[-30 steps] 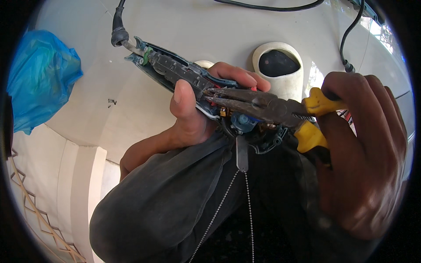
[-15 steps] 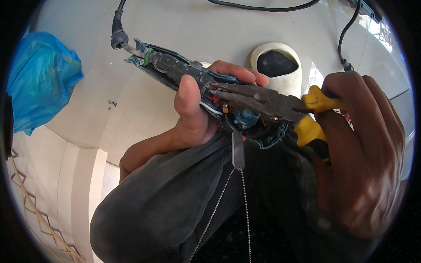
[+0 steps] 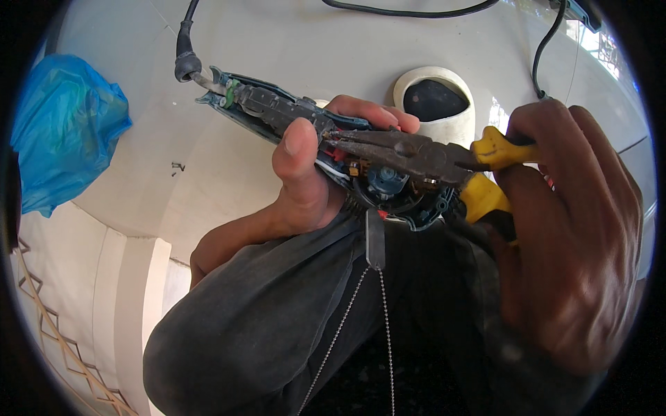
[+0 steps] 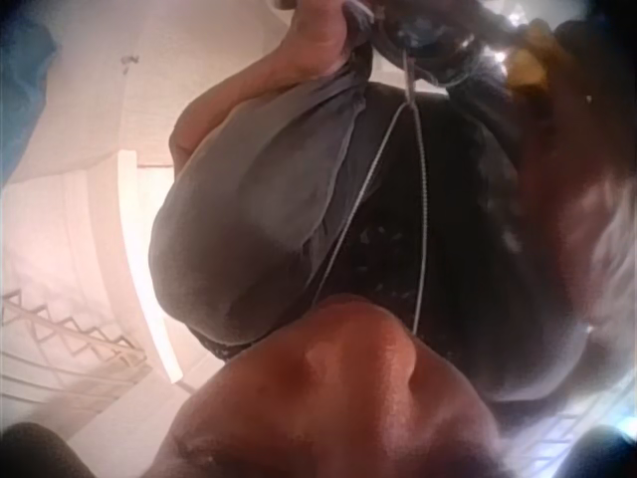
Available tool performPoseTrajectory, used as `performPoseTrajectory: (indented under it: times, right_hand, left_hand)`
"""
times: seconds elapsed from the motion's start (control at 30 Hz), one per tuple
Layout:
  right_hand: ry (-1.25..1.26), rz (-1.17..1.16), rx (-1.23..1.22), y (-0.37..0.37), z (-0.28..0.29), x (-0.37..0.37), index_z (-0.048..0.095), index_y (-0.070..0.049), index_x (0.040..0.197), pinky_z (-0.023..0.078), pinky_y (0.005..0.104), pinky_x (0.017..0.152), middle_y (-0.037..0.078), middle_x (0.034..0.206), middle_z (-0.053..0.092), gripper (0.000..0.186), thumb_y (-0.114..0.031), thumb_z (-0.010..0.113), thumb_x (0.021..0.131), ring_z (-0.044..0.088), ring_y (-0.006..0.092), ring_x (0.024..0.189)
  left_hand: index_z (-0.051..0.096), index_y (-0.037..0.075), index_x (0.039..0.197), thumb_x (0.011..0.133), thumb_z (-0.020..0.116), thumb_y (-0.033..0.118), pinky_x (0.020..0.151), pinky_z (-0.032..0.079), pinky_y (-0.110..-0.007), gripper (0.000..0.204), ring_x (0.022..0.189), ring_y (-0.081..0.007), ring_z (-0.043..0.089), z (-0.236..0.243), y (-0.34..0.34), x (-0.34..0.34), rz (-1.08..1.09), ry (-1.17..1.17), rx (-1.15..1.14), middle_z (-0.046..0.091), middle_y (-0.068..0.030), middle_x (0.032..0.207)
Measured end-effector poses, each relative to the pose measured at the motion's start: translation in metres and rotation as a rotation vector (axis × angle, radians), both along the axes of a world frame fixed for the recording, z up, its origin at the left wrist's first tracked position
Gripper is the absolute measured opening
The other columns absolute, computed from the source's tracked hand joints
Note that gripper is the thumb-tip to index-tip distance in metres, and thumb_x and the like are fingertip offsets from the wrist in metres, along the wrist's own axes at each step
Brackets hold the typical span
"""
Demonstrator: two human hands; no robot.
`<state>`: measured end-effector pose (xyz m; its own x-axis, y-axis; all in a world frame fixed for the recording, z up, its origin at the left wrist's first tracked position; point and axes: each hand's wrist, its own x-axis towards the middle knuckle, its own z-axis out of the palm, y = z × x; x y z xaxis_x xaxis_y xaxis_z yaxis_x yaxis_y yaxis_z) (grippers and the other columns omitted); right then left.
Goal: The person repairs a power tool by hand, using a multimeter and pliers to manipulate wires and internal components. They briefly place the tool into a bucket before returning to sit on the floor and continuing the work with pliers.
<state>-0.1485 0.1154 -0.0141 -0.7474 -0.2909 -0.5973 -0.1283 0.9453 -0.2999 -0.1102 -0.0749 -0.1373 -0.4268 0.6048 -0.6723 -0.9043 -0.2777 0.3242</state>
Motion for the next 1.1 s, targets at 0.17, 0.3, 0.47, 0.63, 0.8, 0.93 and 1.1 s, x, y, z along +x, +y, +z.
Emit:
performPoseTrajectory:
  times: [0.17,0.3,0.47,0.63,0.8,0.93,1.1]
  right_hand:
    - [-0.061,-0.089,0.015,-0.0019,-0.001,0.0007,0.059,0.009,0.077,0.054,0.0385,0.075,0.02,0.097,0.056,0.03,-0.002,0.078,0.057,0.063,0.0305,0.087]
    - [-0.083,0.041,0.051,0.0037,0.0043,-0.0079,0.06,0.008,0.079,0.053,0.0392,0.079,0.019,0.099,0.057,0.028,-0.004,0.078,0.06,0.062,0.0314,0.091]
    - [-0.074,0.015,0.054,0.0009,0.0019,-0.0068,0.06,0.008,0.079,0.052,0.0392,0.079,0.019,0.1,0.056,0.028,-0.003,0.077,0.06,0.061,0.0314,0.091]
    - [-0.068,0.002,0.054,0.0012,0.0017,-0.0062,0.059,0.008,0.079,0.052,0.0393,0.079,0.019,0.1,0.056,0.027,-0.002,0.077,0.06,0.06,0.0315,0.091]
    - [-0.069,0.003,0.052,0.003,0.001,-0.0058,0.059,0.007,0.078,0.052,0.0394,0.078,0.019,0.101,0.056,0.027,-0.001,0.076,0.06,0.06,0.0315,0.091]
    - [-0.071,0.013,0.049,0.0047,0.0001,-0.0062,0.058,0.007,0.078,0.051,0.0394,0.078,0.019,0.101,0.055,0.026,-0.001,0.076,0.06,0.059,0.0315,0.091]
    - [-0.083,0.023,0.048,0.0065,-0.0018,-0.0054,0.058,0.007,0.078,0.051,0.0395,0.078,0.019,0.102,0.055,0.026,0.0,0.075,0.06,0.059,0.0315,0.092]
  left_hand:
    - [0.056,0.004,0.11,0.073,0.051,0.077,0.097,0.048,-0.043,0.082,0.108,-0.0286,0.059,-0.0001,0.0016,0.0003,-0.001,-0.018,-0.007,0.058,-0.0204,0.114]
    - [0.056,0.004,0.109,0.073,0.05,0.078,0.096,0.048,-0.043,0.083,0.107,-0.0283,0.059,0.0012,0.0016,-0.0005,0.003,-0.019,-0.004,0.059,-0.0204,0.114]
    - [0.056,0.004,0.107,0.073,0.05,0.078,0.095,0.048,-0.043,0.082,0.106,-0.0283,0.06,0.0008,0.0023,0.0004,0.006,-0.002,-0.014,0.059,-0.0207,0.113]
    - [0.056,0.004,0.107,0.073,0.049,0.078,0.095,0.048,-0.042,0.081,0.106,-0.0285,0.059,0.0001,0.0026,0.0017,0.013,0.013,-0.022,0.059,-0.02,0.112]
    - [0.056,0.005,0.107,0.073,0.049,0.078,0.095,0.048,-0.042,0.081,0.106,-0.0285,0.06,0.001,0.0021,0.0008,0.002,-0.008,-0.021,0.059,-0.0195,0.113]
    - [0.056,0.006,0.107,0.073,0.048,0.079,0.094,0.049,-0.043,0.081,0.107,-0.0283,0.059,-0.0005,0.0004,0.0024,-0.004,0.003,-0.012,0.058,-0.0195,0.114]
    - [0.056,0.006,0.108,0.073,0.048,0.08,0.093,0.05,-0.043,0.082,0.107,-0.0284,0.059,-0.0018,-0.0012,0.0014,-0.019,0.019,-0.011,0.058,-0.0194,0.115]
